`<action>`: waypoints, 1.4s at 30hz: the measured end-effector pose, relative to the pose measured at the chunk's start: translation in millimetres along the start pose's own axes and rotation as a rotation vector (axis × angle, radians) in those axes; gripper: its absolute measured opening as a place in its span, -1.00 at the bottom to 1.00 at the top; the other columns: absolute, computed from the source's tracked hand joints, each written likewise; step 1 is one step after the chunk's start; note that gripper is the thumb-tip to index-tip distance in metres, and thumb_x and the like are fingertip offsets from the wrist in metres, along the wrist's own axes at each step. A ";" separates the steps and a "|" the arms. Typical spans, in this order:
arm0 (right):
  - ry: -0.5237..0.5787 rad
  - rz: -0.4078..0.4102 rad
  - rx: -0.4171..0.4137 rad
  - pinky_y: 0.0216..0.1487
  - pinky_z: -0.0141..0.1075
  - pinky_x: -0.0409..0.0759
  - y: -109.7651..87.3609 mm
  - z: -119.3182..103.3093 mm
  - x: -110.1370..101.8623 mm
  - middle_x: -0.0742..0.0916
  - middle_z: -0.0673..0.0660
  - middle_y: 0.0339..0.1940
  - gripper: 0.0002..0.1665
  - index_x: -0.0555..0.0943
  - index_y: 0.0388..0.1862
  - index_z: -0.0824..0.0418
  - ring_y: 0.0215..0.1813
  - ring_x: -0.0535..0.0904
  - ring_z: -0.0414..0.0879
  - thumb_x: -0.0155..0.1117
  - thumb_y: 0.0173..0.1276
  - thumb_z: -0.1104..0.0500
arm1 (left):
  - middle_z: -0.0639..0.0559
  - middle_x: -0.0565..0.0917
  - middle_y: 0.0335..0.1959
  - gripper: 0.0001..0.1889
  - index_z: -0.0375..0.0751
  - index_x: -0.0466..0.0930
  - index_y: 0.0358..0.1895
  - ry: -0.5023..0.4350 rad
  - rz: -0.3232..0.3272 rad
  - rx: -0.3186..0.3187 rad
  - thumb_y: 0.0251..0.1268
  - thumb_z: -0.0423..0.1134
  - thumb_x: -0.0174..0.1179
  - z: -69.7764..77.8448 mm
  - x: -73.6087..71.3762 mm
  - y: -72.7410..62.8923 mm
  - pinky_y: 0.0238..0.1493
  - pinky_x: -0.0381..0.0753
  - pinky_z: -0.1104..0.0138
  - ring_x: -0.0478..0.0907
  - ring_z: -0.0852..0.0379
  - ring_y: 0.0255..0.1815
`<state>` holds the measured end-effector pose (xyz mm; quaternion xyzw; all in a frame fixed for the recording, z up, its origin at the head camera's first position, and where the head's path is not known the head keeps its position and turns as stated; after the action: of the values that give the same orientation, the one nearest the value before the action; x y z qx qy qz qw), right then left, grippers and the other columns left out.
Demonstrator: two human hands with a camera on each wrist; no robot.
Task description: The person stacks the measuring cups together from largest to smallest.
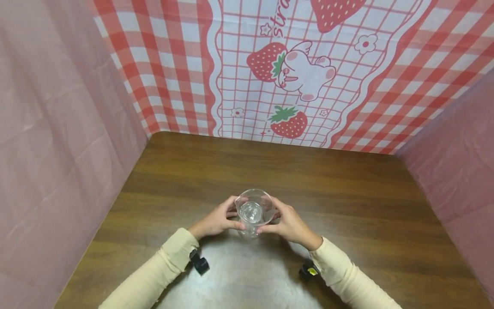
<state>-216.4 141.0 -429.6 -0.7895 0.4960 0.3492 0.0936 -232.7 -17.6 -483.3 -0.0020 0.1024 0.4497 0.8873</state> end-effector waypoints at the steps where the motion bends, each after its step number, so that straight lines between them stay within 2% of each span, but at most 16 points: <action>1: -0.002 0.000 -0.002 -0.20 -0.36 0.73 -0.1 0.0 -0.1 0.67 0.33 0.13 0.01 0.39 0.30 0.38 -0.04 0.67 0.13 0.65 -0.13 0.12 | -0.37 0.29 0.42 -0.20 -0.44 0.21 0.31 0.001 -0.001 0.002 0.04 -0.24 0.45 0.1 0.1 0.0 0.39 0.43 -0.02 0.37 -0.33 0.35; 7: 0.003 0.000 -0.002 -0.20 -0.28 0.75 -0.4 -1.2 -0.6 0.67 0.32 0.12 0.01 0.38 0.31 0.37 -0.03 0.67 0.12 0.65 -0.12 0.12 | -0.37 0.30 0.42 -0.21 -0.44 0.22 0.30 -0.006 0.001 0.010 0.04 -0.25 0.45 1.3 0.3 0.1 0.39 0.42 -0.03 0.36 -0.33 0.36; 18: -0.005 0.000 0.008 -0.21 -0.30 0.74 -0.4 -0.2 -0.9 0.67 0.32 0.12 0.01 0.38 0.31 0.35 -0.07 0.67 0.09 0.65 -0.12 0.11 | -0.37 0.31 0.41 -0.21 -0.44 0.22 0.29 -0.015 0.004 0.022 0.03 -0.24 0.45 3.3 0.3 0.3 0.39 0.42 -0.04 0.36 -0.33 0.35; 25: 0.010 -0.010 0.026 -0.20 -0.20 0.76 -1.3 1.5 1.4 0.66 0.32 0.15 -0.01 0.38 0.31 0.34 -0.05 0.66 0.09 0.64 -0.10 0.10 | -0.38 0.30 0.41 -0.22 -0.44 0.22 0.29 -0.015 0.001 0.018 0.04 -0.26 0.45 2.2 0.4 -0.5 0.38 0.43 -0.03 0.37 -0.34 0.35; 33: 0.019 -0.006 0.033 -0.19 -0.21 0.76 -2.5 1.7 2.5 0.65 0.33 0.15 -0.01 0.38 0.30 0.34 -0.08 0.67 0.10 0.63 -0.10 0.11 | -0.39 0.30 0.41 -0.27 -0.43 0.23 0.25 -0.005 -0.005 0.007 0.05 -0.33 0.43 0.3 0.6 -0.5 0.38 0.43 -0.03 0.37 -0.34 0.35; 42: 0.018 -0.016 0.035 -0.20 -0.26 0.76 -1.4 2.2 3.0 0.63 0.36 0.18 0.01 0.35 0.33 0.35 -0.15 0.70 0.09 0.63 -0.08 0.11 | -0.40 0.29 0.41 -0.22 -0.45 0.22 0.27 -0.007 -0.005 0.009 0.03 -0.26 0.45 1.3 -0.2 -0.4 0.39 0.41 -0.04 0.34 -0.35 0.37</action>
<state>-215.4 140.6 -433.5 -0.7947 0.4966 0.3326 0.1059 -232.3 -17.9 -482.0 0.0035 0.1014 0.4469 0.8888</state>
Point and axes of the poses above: each hand's wrist, its own y-axis towards the middle knuckle, its own x-axis out of the palm, z = x × y, the point moved 8 cm from there along y, towards the middle knuckle
